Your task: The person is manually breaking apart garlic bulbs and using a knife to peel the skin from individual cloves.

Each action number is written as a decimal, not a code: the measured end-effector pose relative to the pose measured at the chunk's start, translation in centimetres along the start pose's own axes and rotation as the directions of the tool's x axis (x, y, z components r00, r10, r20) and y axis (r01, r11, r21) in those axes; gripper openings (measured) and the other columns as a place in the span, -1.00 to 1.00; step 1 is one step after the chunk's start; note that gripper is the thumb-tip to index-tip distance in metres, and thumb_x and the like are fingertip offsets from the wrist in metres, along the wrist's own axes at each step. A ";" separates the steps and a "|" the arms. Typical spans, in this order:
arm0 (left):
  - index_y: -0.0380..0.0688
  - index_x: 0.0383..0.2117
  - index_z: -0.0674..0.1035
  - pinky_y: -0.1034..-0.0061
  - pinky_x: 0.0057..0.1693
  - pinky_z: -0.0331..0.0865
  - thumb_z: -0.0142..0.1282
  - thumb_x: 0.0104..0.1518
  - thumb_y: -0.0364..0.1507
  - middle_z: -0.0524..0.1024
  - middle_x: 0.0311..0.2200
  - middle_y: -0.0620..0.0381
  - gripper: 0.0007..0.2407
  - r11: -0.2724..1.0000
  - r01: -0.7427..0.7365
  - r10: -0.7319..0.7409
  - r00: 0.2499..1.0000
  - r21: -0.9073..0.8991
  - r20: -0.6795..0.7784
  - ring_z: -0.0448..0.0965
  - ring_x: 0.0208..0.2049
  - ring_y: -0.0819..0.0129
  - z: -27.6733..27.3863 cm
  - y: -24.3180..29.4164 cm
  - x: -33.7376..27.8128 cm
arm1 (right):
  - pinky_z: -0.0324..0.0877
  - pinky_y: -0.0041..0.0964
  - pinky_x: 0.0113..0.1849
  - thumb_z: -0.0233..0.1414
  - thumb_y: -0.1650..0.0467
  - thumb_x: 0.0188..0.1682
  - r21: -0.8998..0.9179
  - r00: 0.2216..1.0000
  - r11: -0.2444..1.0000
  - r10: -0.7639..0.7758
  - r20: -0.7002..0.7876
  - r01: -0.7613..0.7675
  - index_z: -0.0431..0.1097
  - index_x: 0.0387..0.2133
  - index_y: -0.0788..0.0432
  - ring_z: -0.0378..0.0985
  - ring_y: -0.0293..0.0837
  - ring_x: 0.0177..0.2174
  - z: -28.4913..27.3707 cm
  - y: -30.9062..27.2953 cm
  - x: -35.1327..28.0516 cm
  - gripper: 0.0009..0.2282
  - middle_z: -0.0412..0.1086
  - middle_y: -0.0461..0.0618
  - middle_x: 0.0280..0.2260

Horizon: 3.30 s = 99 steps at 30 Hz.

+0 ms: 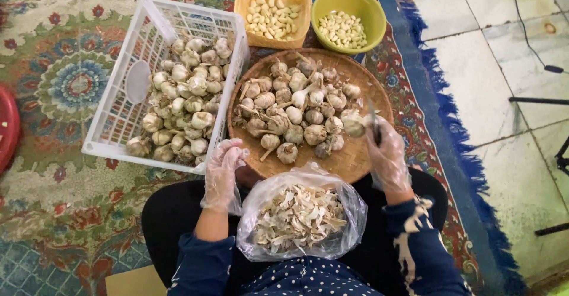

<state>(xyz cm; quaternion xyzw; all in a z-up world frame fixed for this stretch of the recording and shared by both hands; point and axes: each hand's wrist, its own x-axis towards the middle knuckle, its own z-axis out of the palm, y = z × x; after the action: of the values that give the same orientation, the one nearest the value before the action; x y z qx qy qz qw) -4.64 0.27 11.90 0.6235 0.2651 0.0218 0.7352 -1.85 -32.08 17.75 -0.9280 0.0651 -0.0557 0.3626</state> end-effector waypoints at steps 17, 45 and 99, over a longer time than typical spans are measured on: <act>-0.04 -0.16 0.59 0.42 0.04 0.38 0.29 -0.16 -0.16 0.63 -0.17 0.18 -0.58 0.591 -0.744 0.435 0.619 0.311 0.653 0.61 -0.18 0.26 3.7 8.8 -12.9 | 0.48 -0.38 -0.27 0.22 0.55 -0.36 0.394 0.909 0.906 -0.285 0.305 0.153 0.53 -0.34 0.21 0.58 -0.18 -0.33 -2.5 -9.2 -11.4 -0.74 0.56 -0.04 -0.27; -0.32 -0.26 0.60 0.37 0.11 0.43 -0.15 0.03 -0.13 0.62 -0.13 -0.05 -0.55 0.889 -0.413 0.438 0.648 -0.195 0.623 0.59 -0.11 0.16 4.1 9.5 -12.9 | -0.09 -0.54 -0.60 0.03 0.55 -0.07 0.724 0.686 -0.061 0.273 0.674 -0.687 0.33 -0.39 0.22 0.04 -0.39 -0.63 1.5 -3.4 -12.6 -0.96 0.11 -0.22 -0.62; -0.09 0.05 0.17 0.41 -0.17 0.69 -0.06 -0.07 -0.80 0.36 0.03 -0.34 -0.47 0.657 0.586 -0.077 0.677 -0.473 0.732 0.59 -0.17 -0.03 -5.5 -2.0 -12.1 | 0.32 -0.35 -0.51 0.10 0.36 0.04 0.040 0.762 0.918 0.302 0.573 -0.394 0.41 -0.58 0.18 0.30 -0.26 -0.58 -2.9 -10.9 -12.4 -0.78 0.32 -0.13 -0.57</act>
<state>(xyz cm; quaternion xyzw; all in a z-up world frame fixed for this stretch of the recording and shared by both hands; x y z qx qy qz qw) -17.91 0.41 13.95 0.2117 0.0804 -0.2485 0.9418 -13.62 -24.06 26.65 -0.8433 0.1239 0.2798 0.4418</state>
